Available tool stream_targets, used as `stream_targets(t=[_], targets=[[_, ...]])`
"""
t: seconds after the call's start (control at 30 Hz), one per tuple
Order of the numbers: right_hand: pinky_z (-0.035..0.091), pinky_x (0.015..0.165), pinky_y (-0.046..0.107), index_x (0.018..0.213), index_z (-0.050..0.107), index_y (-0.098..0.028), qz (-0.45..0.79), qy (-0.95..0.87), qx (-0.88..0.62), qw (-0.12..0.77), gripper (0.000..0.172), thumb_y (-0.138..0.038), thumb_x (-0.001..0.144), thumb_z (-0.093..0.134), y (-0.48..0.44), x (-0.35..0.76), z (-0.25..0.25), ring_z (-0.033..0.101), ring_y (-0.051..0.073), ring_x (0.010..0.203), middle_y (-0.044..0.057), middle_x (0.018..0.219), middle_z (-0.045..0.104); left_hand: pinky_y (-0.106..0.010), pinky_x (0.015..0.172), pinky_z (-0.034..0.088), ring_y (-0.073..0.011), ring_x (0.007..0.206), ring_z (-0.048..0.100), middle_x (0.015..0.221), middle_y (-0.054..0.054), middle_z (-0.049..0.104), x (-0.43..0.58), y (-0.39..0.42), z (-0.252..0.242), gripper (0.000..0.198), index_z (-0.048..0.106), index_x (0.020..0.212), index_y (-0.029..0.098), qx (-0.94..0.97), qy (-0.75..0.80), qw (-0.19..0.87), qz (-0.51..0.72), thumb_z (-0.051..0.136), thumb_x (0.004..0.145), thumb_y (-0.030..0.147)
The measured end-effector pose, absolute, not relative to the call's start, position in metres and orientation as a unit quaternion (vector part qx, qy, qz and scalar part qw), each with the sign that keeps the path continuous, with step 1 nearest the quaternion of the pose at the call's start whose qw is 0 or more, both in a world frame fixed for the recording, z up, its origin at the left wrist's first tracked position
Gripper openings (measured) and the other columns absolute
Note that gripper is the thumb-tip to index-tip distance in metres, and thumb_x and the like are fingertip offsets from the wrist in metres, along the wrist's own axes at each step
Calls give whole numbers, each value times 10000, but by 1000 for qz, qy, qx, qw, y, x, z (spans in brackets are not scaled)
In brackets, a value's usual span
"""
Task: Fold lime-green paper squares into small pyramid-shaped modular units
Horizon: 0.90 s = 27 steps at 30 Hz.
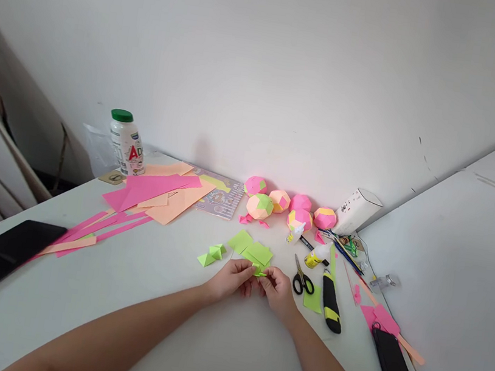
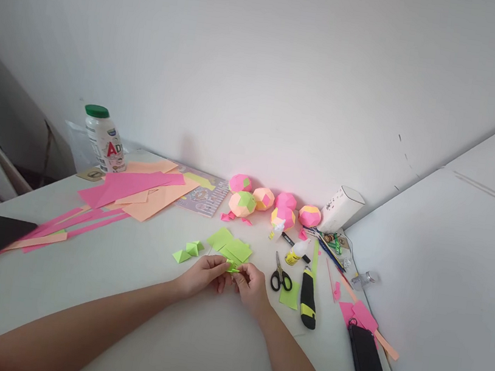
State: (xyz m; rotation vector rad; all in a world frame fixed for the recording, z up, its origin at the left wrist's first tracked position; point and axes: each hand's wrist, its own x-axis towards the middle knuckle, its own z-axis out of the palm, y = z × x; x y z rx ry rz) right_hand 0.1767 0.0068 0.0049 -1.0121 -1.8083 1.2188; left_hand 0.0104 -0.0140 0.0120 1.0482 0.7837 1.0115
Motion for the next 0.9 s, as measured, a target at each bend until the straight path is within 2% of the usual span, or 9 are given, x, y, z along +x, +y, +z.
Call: stream_targets(t=[0.47, 0.7, 0.9], targets=[[368, 461, 219, 723, 461, -177, 503, -669, -415, 357, 263, -412, 810, 543, 8, 177, 8, 449, 104, 446, -48, 500, 490, -252, 511, 408, -129, 549, 566, 736, -59, 673, 7, -19, 22, 325, 529, 721, 154, 515, 330, 683, 399, 471, 813, 461], [361, 464, 224, 699, 463, -177, 500, -669, -414, 361, 263, -400, 802, 556, 5, 175, 13, 445, 103, 454, -42, 504, 493, -242, 545, 416, -124, 592, 569, 794, -55, 676, 6, -20, 23, 335, 546, 804, 157, 558, 333, 656, 385, 451, 825, 477], [349, 444, 226, 667, 442, -184, 496, -670, -420, 358, 301, -431, 791, 562, 4, 174, 13, 435, 103, 444, -43, 492, 492, -240, 542, 420, -123, 587, 572, 806, -47, 676, 7, -21, 23, 325, 562, 778, 167, 579, 355, 635, 368, 449, 821, 468]])
